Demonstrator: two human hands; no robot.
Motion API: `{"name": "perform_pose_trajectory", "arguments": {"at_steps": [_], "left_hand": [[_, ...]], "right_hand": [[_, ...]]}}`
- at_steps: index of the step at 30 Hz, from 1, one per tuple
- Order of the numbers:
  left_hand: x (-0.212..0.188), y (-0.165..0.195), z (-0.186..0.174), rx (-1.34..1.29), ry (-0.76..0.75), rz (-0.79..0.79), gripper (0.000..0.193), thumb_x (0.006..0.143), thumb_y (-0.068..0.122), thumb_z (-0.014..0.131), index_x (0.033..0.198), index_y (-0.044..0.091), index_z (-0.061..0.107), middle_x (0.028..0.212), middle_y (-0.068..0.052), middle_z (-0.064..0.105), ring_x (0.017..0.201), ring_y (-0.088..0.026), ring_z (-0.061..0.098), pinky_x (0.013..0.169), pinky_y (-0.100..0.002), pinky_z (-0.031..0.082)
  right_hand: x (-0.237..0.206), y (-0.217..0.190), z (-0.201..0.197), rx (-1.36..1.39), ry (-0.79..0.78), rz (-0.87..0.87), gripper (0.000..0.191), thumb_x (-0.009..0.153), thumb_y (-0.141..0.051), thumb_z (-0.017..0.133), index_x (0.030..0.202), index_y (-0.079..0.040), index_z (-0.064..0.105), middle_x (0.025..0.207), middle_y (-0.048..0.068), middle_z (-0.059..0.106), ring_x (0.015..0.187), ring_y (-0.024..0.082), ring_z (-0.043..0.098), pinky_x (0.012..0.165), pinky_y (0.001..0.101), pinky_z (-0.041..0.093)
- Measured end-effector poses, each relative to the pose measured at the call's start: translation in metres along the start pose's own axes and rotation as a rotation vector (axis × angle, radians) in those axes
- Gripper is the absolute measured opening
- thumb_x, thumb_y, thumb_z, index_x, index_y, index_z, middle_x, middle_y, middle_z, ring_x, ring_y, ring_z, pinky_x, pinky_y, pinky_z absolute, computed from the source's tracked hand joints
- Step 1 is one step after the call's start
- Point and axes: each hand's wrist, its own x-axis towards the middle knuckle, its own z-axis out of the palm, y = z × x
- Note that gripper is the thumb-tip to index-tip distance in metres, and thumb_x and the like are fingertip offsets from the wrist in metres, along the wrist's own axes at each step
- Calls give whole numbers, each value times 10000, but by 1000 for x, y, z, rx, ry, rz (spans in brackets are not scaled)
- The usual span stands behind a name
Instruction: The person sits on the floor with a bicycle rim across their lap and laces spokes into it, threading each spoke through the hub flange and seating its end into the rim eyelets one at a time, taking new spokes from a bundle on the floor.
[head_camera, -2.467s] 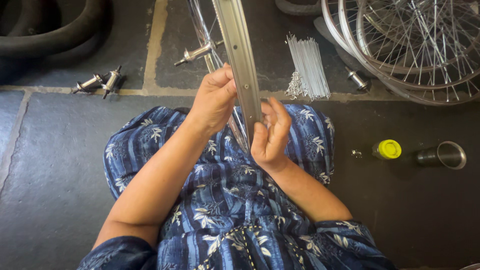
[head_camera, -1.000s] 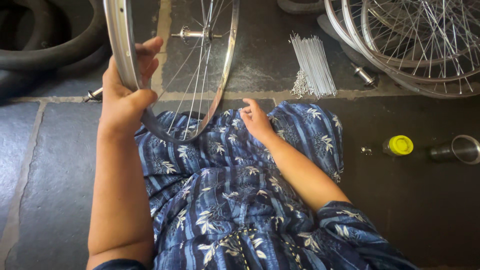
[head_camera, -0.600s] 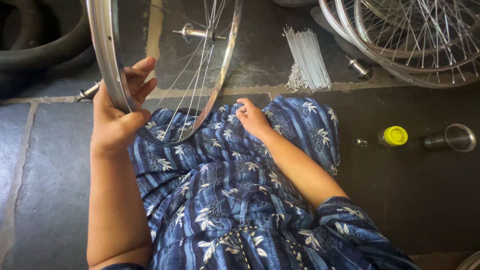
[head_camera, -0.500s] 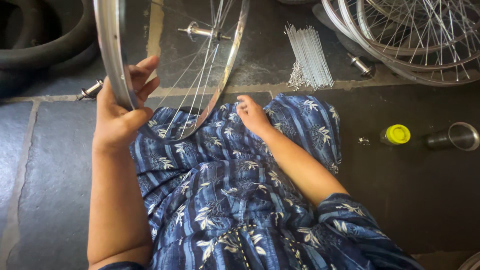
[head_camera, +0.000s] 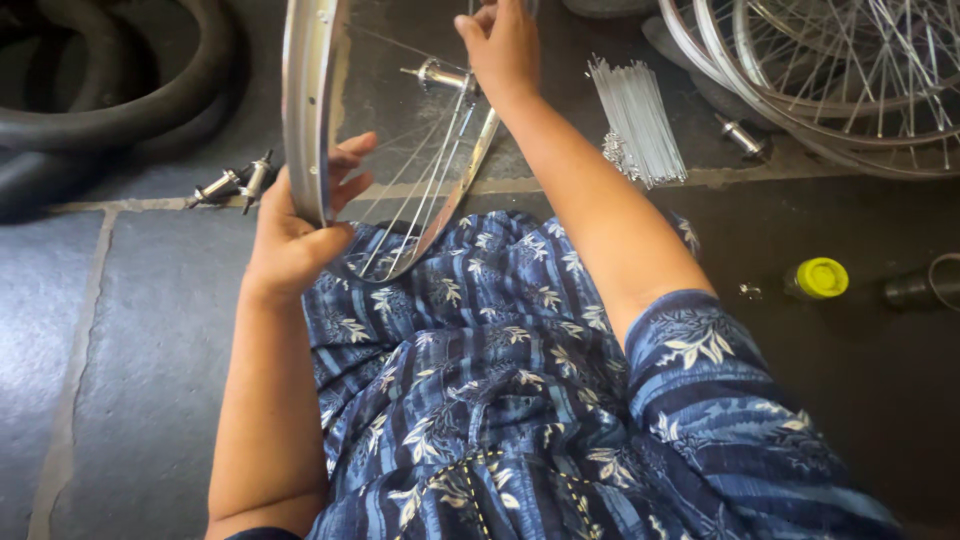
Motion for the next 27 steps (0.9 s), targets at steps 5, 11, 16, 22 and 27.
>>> {"name": "perform_pose_trajectory", "arguments": {"at_steps": [5,11,16,22,27], "left_hand": [[1,2,-8,-23,4,-9,705,705,-145,515,1388,29,532,1571,-215,502,1542,-314,438,1278,-487,410],[1,1,-12,-24,20,11,717,691,-146,525,1387,29,521,1576,-215,500,1556,-316,438,1284,-489,416],[0,1,-12,-28,35,4,719,692,-142,511,1390,28,529,1576,-215,504,1546,-321,446,1280,-491,423],[0,1,-10,-22,27,7,713,699,-146,520,1389,32,525,1580,-210,498,1555,-315,434,1275,-485,420],[0,2,-7,-8,27,-5,713,699,-147,519,1389,33,526,1569,-208,503,1543,-311,442,1273,-484,419]], "right_hand": [[-16,-15,9,142,228,-313,312,970,-64,695,1232,-37,528,1038,67,734,924,233,751,797,335,588],[-27,-15,-3,242,182,-222,230,1001,-40,649,1204,-52,541,976,51,765,823,165,766,747,299,604],[-33,-12,2,146,131,-222,312,944,-111,774,1168,-81,558,897,29,773,768,149,759,705,287,603],[-39,-25,16,320,46,-226,336,975,-75,709,1253,-91,520,949,21,778,836,151,765,738,285,613],[-47,-43,18,268,32,-325,280,1008,48,497,1251,-92,512,1056,13,751,937,150,766,844,292,618]]}}
